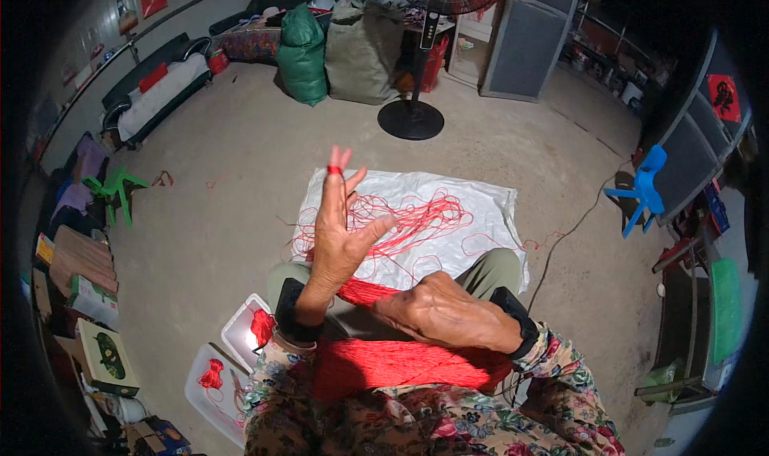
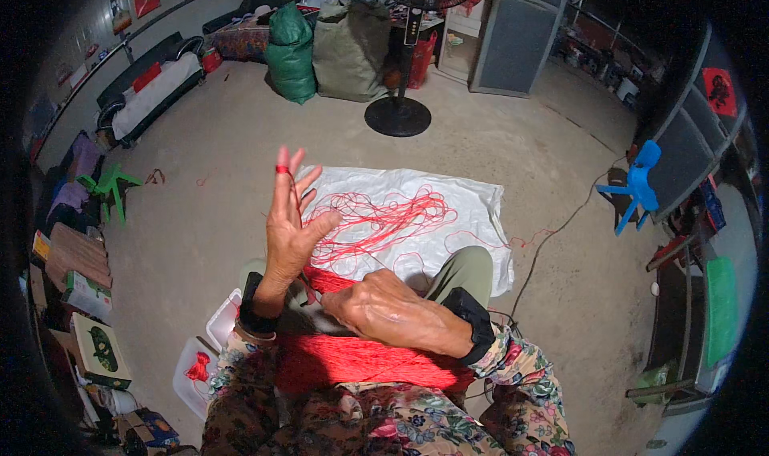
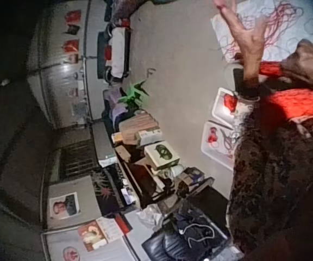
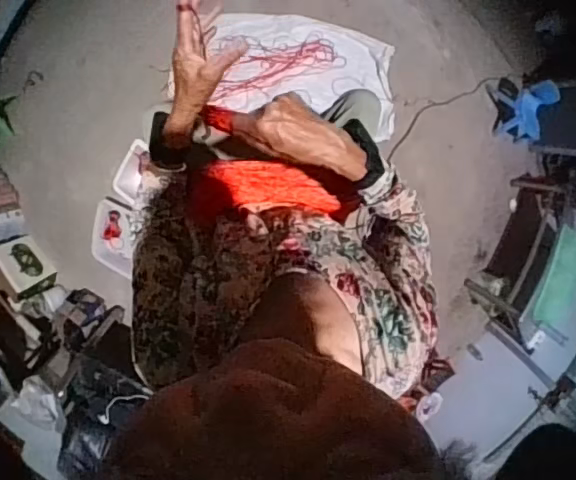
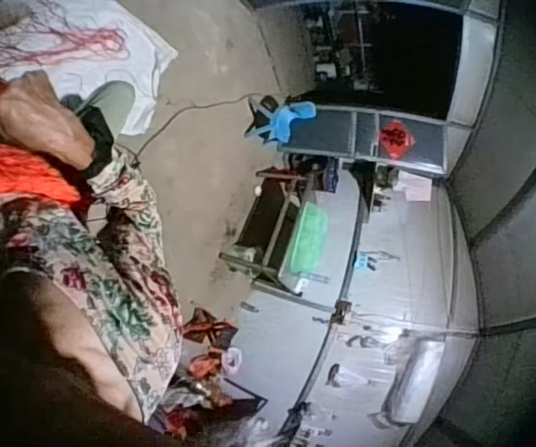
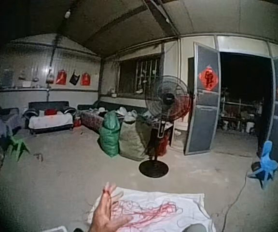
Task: Winding red string around the legs, tying knots, and cutting it with scissors to prepare small bundles.
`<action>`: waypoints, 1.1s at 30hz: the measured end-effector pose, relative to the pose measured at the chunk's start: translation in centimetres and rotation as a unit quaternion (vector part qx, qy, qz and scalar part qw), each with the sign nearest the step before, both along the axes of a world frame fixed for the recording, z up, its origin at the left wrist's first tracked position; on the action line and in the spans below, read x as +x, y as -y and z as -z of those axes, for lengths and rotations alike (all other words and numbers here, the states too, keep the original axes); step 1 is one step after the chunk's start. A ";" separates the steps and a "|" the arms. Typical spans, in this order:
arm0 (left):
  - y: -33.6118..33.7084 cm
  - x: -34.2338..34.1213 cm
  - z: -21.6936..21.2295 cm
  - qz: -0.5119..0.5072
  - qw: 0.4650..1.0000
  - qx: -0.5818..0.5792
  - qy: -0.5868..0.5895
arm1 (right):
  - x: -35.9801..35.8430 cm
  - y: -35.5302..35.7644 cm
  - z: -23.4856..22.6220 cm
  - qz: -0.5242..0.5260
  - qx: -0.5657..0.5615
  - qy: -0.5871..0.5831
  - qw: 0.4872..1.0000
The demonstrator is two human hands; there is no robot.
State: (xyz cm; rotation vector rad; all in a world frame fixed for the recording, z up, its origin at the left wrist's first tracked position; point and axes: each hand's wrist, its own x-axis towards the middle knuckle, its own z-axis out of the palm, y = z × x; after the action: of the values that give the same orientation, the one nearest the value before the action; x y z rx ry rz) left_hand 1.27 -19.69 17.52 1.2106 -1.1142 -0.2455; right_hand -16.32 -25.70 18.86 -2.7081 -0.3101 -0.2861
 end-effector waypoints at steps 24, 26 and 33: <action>-4.6 -3.7 -0.5 0.093 0.975 0.068 0.191 | -0.7 6.8 -5.6 0.134 0.129 0.246 0.951; -4.5 -3.7 -0.5 0.073 0.968 0.086 0.223 | -0.7 7.0 -5.2 0.144 0.134 0.252 0.947; -4.3 -4.4 1.4 0.215 0.973 0.043 0.069 | -0.3 7.0 -5.0 0.164 0.146 0.256 0.941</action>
State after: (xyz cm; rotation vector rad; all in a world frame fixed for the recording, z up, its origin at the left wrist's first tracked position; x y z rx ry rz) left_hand -3.18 -15.39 16.07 1.0621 -1.4969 -0.5502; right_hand -16.62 -32.75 23.84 -2.3401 0.0502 -1.0527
